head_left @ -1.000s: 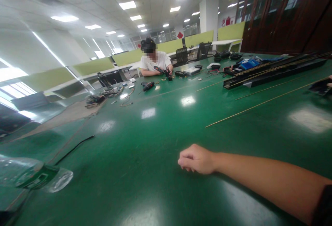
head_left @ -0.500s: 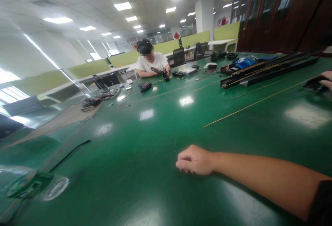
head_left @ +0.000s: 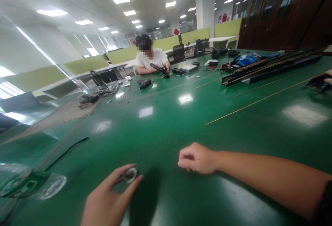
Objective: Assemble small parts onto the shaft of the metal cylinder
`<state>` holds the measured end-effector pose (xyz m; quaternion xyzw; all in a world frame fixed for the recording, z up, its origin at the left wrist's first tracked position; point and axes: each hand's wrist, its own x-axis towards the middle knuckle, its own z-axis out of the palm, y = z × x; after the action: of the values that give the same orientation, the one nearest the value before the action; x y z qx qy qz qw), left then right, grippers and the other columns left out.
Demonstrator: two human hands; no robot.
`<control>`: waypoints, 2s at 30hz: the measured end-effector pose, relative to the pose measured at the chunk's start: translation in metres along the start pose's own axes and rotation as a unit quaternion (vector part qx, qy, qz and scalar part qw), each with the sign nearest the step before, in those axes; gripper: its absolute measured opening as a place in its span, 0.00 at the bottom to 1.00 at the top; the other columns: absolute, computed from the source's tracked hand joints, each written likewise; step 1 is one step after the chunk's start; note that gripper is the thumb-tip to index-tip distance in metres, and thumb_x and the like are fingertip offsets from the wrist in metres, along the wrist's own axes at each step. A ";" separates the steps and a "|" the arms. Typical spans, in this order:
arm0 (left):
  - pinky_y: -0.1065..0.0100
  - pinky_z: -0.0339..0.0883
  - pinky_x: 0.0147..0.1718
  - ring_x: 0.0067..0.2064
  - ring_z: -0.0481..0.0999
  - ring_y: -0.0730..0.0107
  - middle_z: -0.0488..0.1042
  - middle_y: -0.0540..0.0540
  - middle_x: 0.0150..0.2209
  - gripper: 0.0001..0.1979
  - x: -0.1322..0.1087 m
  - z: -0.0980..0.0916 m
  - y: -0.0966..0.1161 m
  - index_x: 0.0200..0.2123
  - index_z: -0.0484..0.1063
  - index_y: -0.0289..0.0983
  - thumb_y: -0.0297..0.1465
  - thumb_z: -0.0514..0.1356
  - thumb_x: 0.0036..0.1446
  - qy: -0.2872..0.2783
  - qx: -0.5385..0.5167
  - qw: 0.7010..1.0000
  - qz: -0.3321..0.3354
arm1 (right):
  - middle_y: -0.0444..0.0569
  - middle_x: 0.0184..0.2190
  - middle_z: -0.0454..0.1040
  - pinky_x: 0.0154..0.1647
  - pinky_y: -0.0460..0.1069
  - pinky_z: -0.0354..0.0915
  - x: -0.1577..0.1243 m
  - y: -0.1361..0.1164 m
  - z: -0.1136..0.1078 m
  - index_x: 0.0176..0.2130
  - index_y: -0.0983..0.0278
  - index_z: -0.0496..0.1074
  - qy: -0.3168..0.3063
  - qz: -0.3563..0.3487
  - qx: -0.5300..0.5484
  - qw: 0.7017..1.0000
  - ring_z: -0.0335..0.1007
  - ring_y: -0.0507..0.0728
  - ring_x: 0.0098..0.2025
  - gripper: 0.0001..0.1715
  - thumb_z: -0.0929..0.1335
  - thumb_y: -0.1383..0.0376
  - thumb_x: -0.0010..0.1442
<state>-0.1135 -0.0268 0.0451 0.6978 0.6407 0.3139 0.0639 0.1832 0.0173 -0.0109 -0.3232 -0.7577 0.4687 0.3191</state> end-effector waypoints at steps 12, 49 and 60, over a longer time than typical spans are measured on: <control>0.61 0.74 0.49 0.45 0.80 0.61 0.80 0.48 0.43 0.13 0.030 0.092 0.020 0.42 0.78 0.43 0.40 0.66 0.53 -0.104 -0.126 0.983 0.086 | 0.37 0.22 0.70 0.25 0.44 0.55 0.011 0.008 -0.004 0.45 0.62 0.71 0.135 0.079 -0.015 0.988 0.63 0.49 0.23 0.13 0.69 0.66 0.59; 0.70 0.71 0.41 0.41 0.77 0.67 0.78 0.48 0.40 0.13 0.027 0.084 0.041 0.47 0.76 0.44 0.34 0.65 0.58 -0.159 -0.178 0.957 0.163 | 0.39 0.23 0.71 0.25 0.43 0.55 0.007 0.004 -0.002 0.42 0.62 0.73 0.083 0.090 -0.071 0.990 0.65 0.49 0.24 0.12 0.70 0.69 0.54; 0.67 0.73 0.40 0.40 0.79 0.63 0.79 0.47 0.40 0.13 0.024 0.085 0.039 0.42 0.75 0.41 0.38 0.66 0.55 -0.136 -0.163 0.972 0.101 | 0.40 0.24 0.73 0.25 0.43 0.56 0.006 0.000 -0.004 0.39 0.63 0.73 0.079 0.087 -0.054 0.992 0.67 0.50 0.24 0.10 0.72 0.64 0.55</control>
<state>-0.0363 0.0155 0.0058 0.7750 0.4928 0.3210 0.2312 0.1830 0.0245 -0.0086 -0.4410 -0.7232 0.4259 0.3181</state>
